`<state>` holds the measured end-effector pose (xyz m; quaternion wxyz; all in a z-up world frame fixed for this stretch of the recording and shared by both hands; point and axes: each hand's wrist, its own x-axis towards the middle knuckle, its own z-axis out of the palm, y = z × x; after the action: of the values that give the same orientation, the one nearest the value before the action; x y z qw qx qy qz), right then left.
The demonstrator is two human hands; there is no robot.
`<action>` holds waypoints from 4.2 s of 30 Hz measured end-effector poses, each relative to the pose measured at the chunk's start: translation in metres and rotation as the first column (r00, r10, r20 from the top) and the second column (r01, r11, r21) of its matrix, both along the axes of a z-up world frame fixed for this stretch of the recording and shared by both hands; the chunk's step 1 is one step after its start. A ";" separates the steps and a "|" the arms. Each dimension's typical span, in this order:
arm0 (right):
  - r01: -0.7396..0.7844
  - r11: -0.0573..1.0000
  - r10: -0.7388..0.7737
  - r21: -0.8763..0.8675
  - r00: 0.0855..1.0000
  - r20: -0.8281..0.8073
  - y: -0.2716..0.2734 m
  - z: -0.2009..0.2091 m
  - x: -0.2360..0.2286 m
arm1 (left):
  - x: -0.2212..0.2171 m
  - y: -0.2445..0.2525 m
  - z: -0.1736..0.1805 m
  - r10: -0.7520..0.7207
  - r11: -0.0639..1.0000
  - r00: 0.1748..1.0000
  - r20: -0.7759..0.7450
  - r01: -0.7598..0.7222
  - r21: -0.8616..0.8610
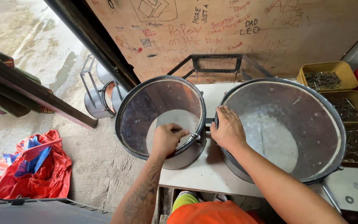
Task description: The person is assembling a drum by tightening the tension rods on the drum head using a drum key. They work on two drums placed on a table, rotating the key to secure the hardware.
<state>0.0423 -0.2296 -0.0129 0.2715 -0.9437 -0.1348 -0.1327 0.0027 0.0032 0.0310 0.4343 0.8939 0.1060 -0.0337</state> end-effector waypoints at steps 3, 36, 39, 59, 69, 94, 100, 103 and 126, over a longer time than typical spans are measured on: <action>0.012 1.000 -0.011 -0.012 0.998 0.070 0.002 -0.010 0.006 | 0.013 -0.005 0.007 0.015 0.986 0.999 -0.035 -0.021 -0.167; 0.077 0.996 -0.080 0.046 0.995 0.065 -0.014 -0.054 0.041 | 0.012 -0.063 -0.060 -0.509 0.777 0.777 0.371 0.229 0.586; 0.072 0.997 -0.075 0.037 0.994 0.084 -0.012 -0.051 0.038 | 0.013 -0.071 -0.067 -0.554 0.740 0.736 0.388 0.222 0.635; -0.022 0.997 0.014 0.075 0.994 0.105 -0.014 -0.021 0.021 | -0.024 -0.104 -0.061 -0.181 0.863 0.530 0.828 -0.319 0.392; 0.004 0.998 -0.013 0.062 0.988 0.152 -0.016 -0.032 0.028 | -0.053 -0.077 -0.066 -0.071 0.858 0.779 0.623 -0.270 0.436; 0.049 0.996 -0.059 0.069 0.987 0.147 -0.009 -0.038 0.027 | 0.047 0.030 -0.020 -0.512 0.858 0.783 0.353 0.483 0.174; 0.051 0.997 -0.058 0.050 0.984 0.170 -0.005 -0.031 0.022 | 0.026 -0.006 -0.028 -0.274 0.880 0.961 -0.042 0.268 0.393; 0.050 0.997 -0.060 0.059 0.980 0.188 -0.006 -0.036 0.027 | 0.013 -0.025 -0.013 -0.261 0.882 0.965 -0.020 0.247 0.402; 0.027 0.996 -0.042 0.086 0.983 0.180 -0.005 -0.032 0.029 | 0.032 -0.039 -0.073 -0.743 0.591 0.484 0.463 0.151 0.792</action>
<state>0.0713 -0.2341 -0.0451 0.2948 -0.9177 -0.1370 -0.2282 0.0352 -0.0361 -0.0416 0.0622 0.8998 -0.3417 0.2639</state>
